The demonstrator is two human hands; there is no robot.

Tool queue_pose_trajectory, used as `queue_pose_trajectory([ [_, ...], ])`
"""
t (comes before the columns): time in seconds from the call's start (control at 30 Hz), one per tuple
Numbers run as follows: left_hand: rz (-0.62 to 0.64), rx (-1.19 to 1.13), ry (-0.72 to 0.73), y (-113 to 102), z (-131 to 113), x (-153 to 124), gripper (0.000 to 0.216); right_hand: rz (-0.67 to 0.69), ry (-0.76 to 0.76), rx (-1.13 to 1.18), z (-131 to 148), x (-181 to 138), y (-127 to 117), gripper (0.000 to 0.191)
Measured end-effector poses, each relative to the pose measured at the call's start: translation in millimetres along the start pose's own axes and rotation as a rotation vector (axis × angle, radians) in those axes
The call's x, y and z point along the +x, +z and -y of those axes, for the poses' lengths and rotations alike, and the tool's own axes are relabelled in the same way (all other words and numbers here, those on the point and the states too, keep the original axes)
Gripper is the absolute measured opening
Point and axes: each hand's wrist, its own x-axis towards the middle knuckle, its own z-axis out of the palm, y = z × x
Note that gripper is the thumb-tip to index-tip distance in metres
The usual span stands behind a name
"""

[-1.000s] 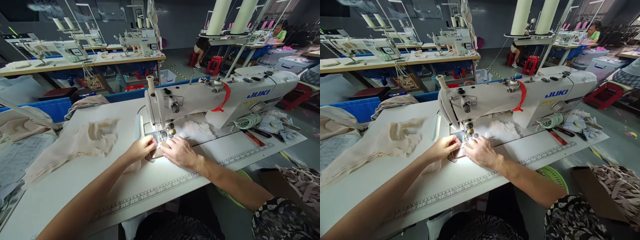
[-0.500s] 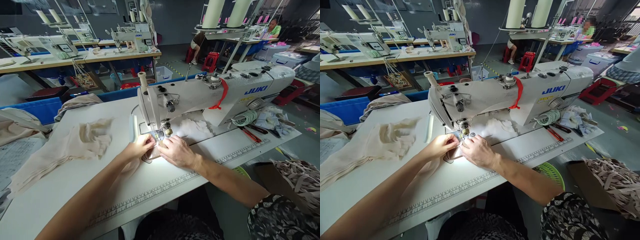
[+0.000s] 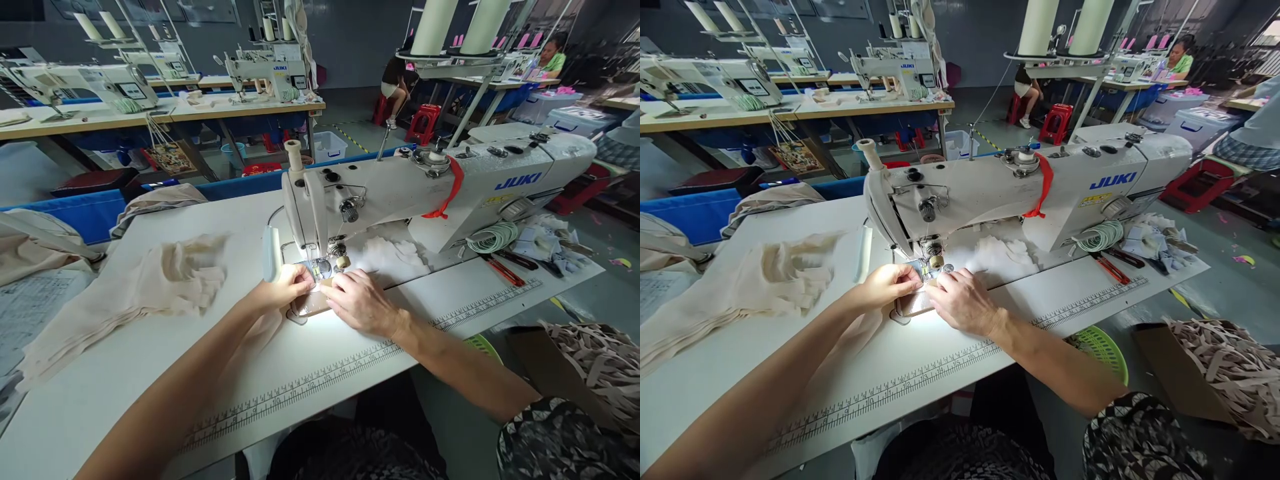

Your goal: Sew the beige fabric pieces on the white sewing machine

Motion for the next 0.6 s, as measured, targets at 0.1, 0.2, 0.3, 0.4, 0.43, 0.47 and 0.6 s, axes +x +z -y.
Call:
queue_pose_trajectory([
  [0.1,0.002,0.025,0.015,-1,3,3,0.022,0.024,0.0,-0.02,3,3,2,0.021],
  [0.2,0.01,0.046,0.011,-1,8,4,0.021,0.031,0.0,-0.031,7,5,2,0.022],
  [0.3,-0.136,0.217,0.159,3,8,-4,0.02,0.015,-0.013,-0.04,11,6,3,0.024],
  [0.4,-0.333,0.537,0.493,11,3,-19,0.026,0.018,-0.027,-0.054,13,7,5,0.025],
  [0.43,-0.357,0.621,0.593,14,1,-25,0.028,0.026,-0.03,-0.056,13,7,6,0.025],
  [0.47,-0.367,0.679,0.673,18,1,-31,0.031,0.03,-0.034,-0.056,13,7,6,0.025],
  [0.6,-0.409,0.739,0.804,31,5,-49,0.03,0.032,-0.037,-0.048,14,7,6,0.023],
])
